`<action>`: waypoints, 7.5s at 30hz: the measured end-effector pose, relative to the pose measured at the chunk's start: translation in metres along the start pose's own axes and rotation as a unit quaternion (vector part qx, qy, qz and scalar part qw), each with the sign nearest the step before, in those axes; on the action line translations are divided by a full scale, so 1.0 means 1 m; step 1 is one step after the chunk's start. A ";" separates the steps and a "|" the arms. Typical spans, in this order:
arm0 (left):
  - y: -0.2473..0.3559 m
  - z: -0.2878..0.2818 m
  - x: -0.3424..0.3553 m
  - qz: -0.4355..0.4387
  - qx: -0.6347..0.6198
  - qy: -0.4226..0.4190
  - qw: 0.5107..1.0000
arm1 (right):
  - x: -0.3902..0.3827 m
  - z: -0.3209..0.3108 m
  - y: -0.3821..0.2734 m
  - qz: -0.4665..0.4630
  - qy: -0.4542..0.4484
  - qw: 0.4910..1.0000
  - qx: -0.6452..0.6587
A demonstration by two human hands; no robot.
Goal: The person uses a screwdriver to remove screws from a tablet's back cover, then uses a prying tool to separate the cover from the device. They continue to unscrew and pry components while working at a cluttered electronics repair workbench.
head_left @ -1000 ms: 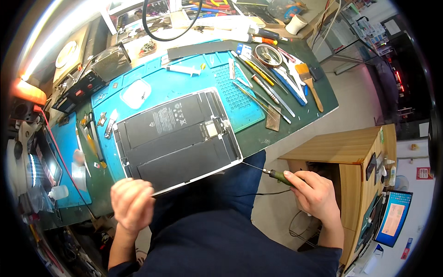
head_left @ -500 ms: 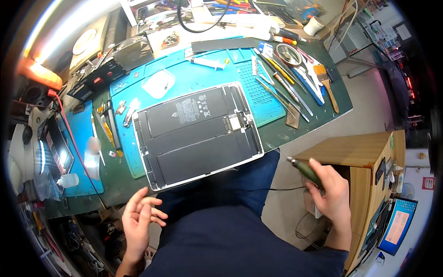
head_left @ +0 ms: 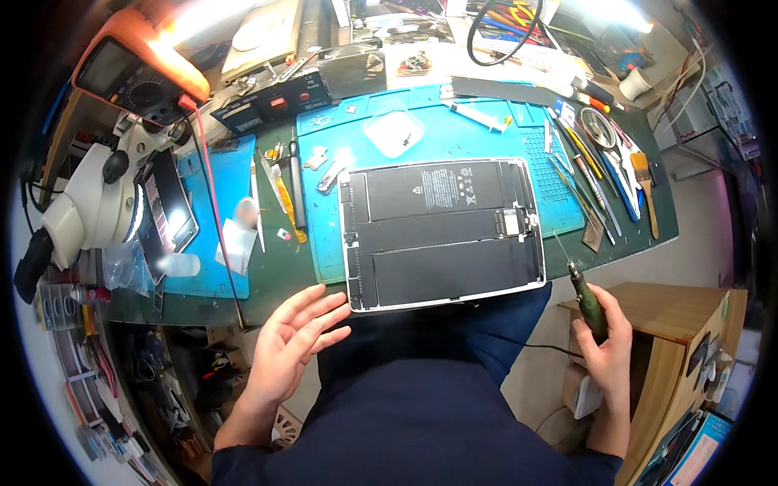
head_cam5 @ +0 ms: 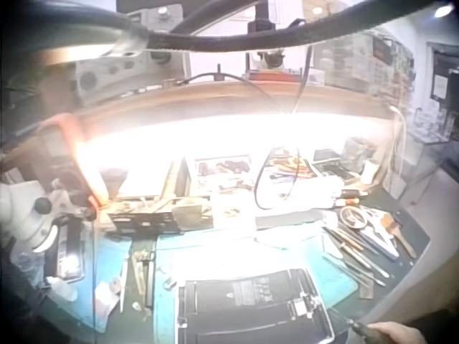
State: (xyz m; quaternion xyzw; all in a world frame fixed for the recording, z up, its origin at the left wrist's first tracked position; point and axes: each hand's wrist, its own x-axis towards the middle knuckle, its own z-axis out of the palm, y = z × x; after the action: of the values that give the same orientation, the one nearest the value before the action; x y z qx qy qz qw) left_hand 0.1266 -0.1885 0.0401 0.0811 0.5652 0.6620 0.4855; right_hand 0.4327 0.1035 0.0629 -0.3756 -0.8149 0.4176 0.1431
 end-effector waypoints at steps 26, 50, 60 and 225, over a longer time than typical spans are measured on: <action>-0.016 0.031 0.063 -0.123 -0.089 -0.286 0.946 | 0.026 0.005 0.006 0.097 -0.042 0.978 0.179; -0.086 0.053 0.079 -0.156 -0.003 -0.417 0.896 | -0.070 -0.021 -0.051 -0.182 -0.046 0.846 -0.499; -0.085 0.056 0.078 -0.148 -0.022 -0.426 0.892 | -0.074 -0.019 -0.051 -0.162 -0.029 0.833 -0.528; -0.097 0.087 0.062 0.217 -0.170 -0.100 0.956 | -0.062 0.037 0.010 -0.175 0.044 0.945 -0.274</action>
State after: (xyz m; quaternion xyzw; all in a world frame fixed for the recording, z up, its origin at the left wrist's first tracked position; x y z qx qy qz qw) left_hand 0.2054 -0.0950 -0.0374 0.1839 0.3617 0.8260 0.3912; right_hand 0.4597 0.0406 0.0373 -0.2694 -0.9438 0.1295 0.1408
